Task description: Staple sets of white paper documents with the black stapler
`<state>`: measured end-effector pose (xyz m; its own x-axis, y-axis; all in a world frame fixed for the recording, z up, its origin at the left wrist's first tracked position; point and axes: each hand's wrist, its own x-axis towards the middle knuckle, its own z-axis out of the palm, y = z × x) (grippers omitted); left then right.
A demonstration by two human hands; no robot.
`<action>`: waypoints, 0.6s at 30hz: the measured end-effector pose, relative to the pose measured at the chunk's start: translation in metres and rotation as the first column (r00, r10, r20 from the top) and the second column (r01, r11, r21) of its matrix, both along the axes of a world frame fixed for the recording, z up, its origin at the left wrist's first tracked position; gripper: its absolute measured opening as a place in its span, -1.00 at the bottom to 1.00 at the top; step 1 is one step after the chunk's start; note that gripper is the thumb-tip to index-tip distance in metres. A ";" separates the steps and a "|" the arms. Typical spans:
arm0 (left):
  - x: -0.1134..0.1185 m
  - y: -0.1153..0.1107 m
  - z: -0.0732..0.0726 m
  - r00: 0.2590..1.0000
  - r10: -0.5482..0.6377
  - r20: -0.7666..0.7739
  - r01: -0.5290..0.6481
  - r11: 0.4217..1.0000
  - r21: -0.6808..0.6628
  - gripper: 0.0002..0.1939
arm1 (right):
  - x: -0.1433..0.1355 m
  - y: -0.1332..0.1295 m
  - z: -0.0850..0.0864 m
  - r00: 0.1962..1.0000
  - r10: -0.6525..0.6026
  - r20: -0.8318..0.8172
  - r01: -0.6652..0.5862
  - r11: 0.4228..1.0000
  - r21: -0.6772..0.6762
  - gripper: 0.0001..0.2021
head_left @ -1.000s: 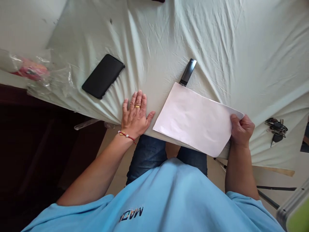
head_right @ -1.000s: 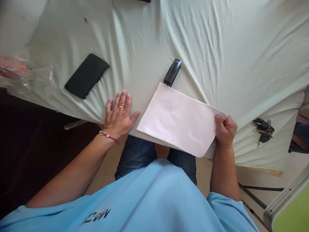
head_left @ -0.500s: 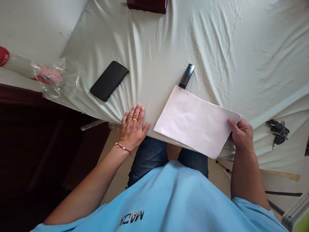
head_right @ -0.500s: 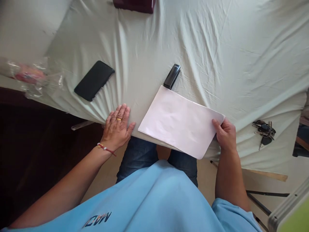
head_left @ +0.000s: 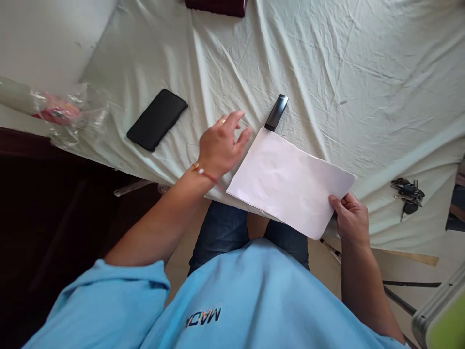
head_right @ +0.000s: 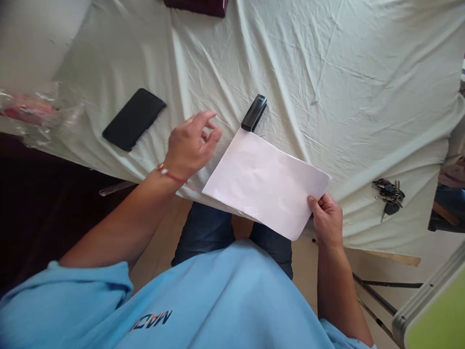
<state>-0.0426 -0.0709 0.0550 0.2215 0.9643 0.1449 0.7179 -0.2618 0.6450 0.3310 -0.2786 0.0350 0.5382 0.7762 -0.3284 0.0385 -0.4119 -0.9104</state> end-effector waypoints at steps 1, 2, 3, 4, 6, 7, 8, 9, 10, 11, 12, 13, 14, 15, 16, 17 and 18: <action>0.017 0.022 -0.005 0.997 -0.043 0.064 0.041 0.999 0.032 -0.38 | 0.000 -0.001 0.001 1.000 0.008 -0.003 -0.008 1.000 -0.009 -0.60; 0.034 0.044 -0.011 0.990 -0.081 0.112 0.076 0.996 0.051 -0.34 | 0.000 -0.003 0.003 1.000 0.010 -0.005 -0.010 1.000 -0.016 -0.59; 0.052 0.065 -0.019 0.984 -0.114 0.140 0.106 0.992 0.062 -0.31 | 0.000 -0.005 0.003 1.000 0.008 -0.005 -0.008 1.000 -0.023 -0.59; 0.070 0.083 -0.028 0.977 -0.151 0.148 0.144 0.988 0.062 -0.29 | 0.001 -0.007 0.004 1.000 0.004 -0.002 -0.004 1.000 -0.029 -0.58; 0.099 0.108 -0.041 0.967 -0.218 0.131 0.213 0.976 0.052 -0.34 | 0.002 -0.012 0.003 1.000 -0.005 0.013 0.006 0.999 -0.039 -0.58; 0.109 0.114 -0.043 0.965 -0.238 0.106 0.236 0.971 0.036 -0.41 | 0.002 -0.014 0.003 1.000 -0.009 0.019 0.010 0.999 -0.043 -0.58; 0.115 0.114 -0.043 0.969 -0.241 0.060 0.241 0.971 0.000 -0.47 | 0.003 -0.016 0.002 1.000 -0.015 0.018 0.016 0.999 -0.046 -0.57; 0.117 0.110 -0.038 0.976 -0.218 -0.009 0.217 0.974 -0.059 -0.47 | 0.004 -0.018 0.002 1.000 -0.022 0.005 0.022 0.998 -0.052 -0.55; 0.115 0.103 -0.030 0.977 -0.190 -0.100 0.176 0.975 -0.136 -0.42 | 0.004 -0.020 0.003 0.999 -0.034 -0.018 0.032 0.998 -0.059 -0.52; 0.109 0.093 -0.019 0.971 -0.148 -0.187 0.111 0.974 -0.195 -0.35 | 0.005 -0.021 0.003 0.998 -0.047 -0.050 0.043 0.997 -0.067 -0.49; 0.101 0.081 -0.007 0.965 -0.112 -0.237 0.067 0.979 -0.191 -0.33 | 0.006 -0.022 0.004 0.994 -0.059 -0.086 0.053 0.996 -0.078 -0.45; 0.091 0.069 0.005 0.959 -0.064 -0.278 0.012 0.982 -0.187 -0.33 | 0.007 -0.022 0.006 0.990 -0.067 -0.123 0.056 0.994 -0.093 -0.43; 0.081 0.058 0.016 0.946 -0.041 -0.322 -0.034 0.974 -0.225 -0.32 | 0.008 -0.021 0.007 0.985 -0.067 -0.157 0.050 0.993 -0.110 -0.41; 0.072 0.048 0.024 0.936 0.000 -0.351 -0.087 0.968 -0.234 -0.32 | 0.008 -0.019 0.009 0.980 -0.058 -0.188 0.034 0.991 -0.126 -0.40; 0.064 0.039 0.029 0.931 0.019 -0.364 -0.116 0.962 -0.247 -0.31 | 0.009 -0.017 0.010 0.975 -0.039 -0.217 0.008 0.990 -0.141 -0.40; 0.057 0.031 0.030 0.932 0.023 -0.361 -0.122 0.959 -0.254 -0.30 | 0.009 -0.015 0.012 0.970 -0.010 -0.245 -0.028 0.988 -0.153 -0.40; 0.051 0.024 0.029 0.932 0.015 -0.361 -0.121 0.955 -0.271 -0.29 | 0.009 -0.012 0.014 0.963 0.023 -0.270 -0.069 0.985 -0.161 -0.41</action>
<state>0.0082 -0.0466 0.0841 0.1393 0.9672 -0.2125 0.9208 -0.0476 0.3871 0.3404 -0.2904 0.0485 0.3787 0.7197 -0.5820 -0.1728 -0.5627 -0.8084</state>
